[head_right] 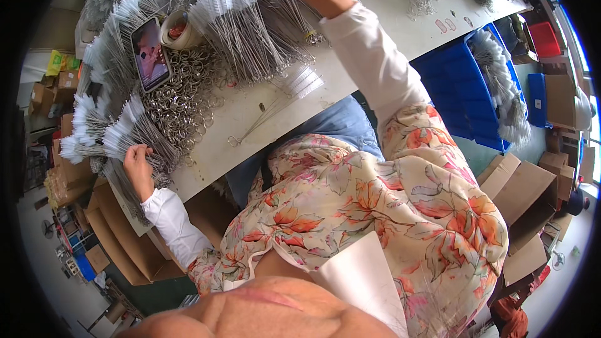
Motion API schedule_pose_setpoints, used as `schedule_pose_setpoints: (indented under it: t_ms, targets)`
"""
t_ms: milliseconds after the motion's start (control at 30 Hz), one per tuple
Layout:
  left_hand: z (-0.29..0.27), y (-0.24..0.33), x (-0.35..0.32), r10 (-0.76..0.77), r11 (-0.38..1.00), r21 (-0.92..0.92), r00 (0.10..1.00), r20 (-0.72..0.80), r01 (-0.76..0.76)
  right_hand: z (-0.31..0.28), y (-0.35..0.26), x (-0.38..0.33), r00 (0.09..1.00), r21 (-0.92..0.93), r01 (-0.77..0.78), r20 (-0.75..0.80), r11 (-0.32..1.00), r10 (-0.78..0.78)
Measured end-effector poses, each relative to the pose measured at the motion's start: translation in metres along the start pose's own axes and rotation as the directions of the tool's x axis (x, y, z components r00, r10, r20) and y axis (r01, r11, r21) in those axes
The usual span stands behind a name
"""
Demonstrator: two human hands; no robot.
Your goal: The person assembles wire brush sets by picking up wire brushes and metal rings, threading the looped wire ends of the brushes onto the rings by hand, and setting the assembled sets aside.
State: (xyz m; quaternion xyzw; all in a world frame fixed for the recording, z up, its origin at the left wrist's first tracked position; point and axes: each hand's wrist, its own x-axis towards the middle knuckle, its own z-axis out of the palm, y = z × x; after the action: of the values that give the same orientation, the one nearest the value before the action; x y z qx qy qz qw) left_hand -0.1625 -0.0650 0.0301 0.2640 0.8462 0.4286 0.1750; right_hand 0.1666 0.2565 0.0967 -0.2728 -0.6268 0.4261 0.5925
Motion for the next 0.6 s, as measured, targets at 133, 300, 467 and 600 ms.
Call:
schedule_pose_setpoints:
  t_ms: [133, 300, 467, 600]
  targets:
    - [-0.003, -0.001, -0.003, -0.002, 0.996, -0.086, 1.000, 0.010, 0.002, -0.037, 0.008, -0.010, 0.913, -0.721, 0.407, 0.309, 0.561, -0.266]
    - [-0.007, 0.016, -0.016, -0.033, 0.948, -0.309, 0.987, 0.154, 0.080, -0.053, 0.039, -0.018, 0.932, -0.916, 0.245, 0.313, 0.317, 0.184]
    - [-0.037, 0.025, -0.030, 0.180, 0.712, -0.695, 0.929, 0.322, 0.103, -0.066, 0.046, 0.022, 0.977, -0.516, -0.006, 0.180, 0.856, 0.115]
    - [-0.004, 0.065, -0.059, -0.056, 0.713, -0.700, 0.998, 0.009, 0.046, -0.115, 0.016, 0.063, 0.967, 0.024, -0.252, -0.029, 0.967, 0.253]
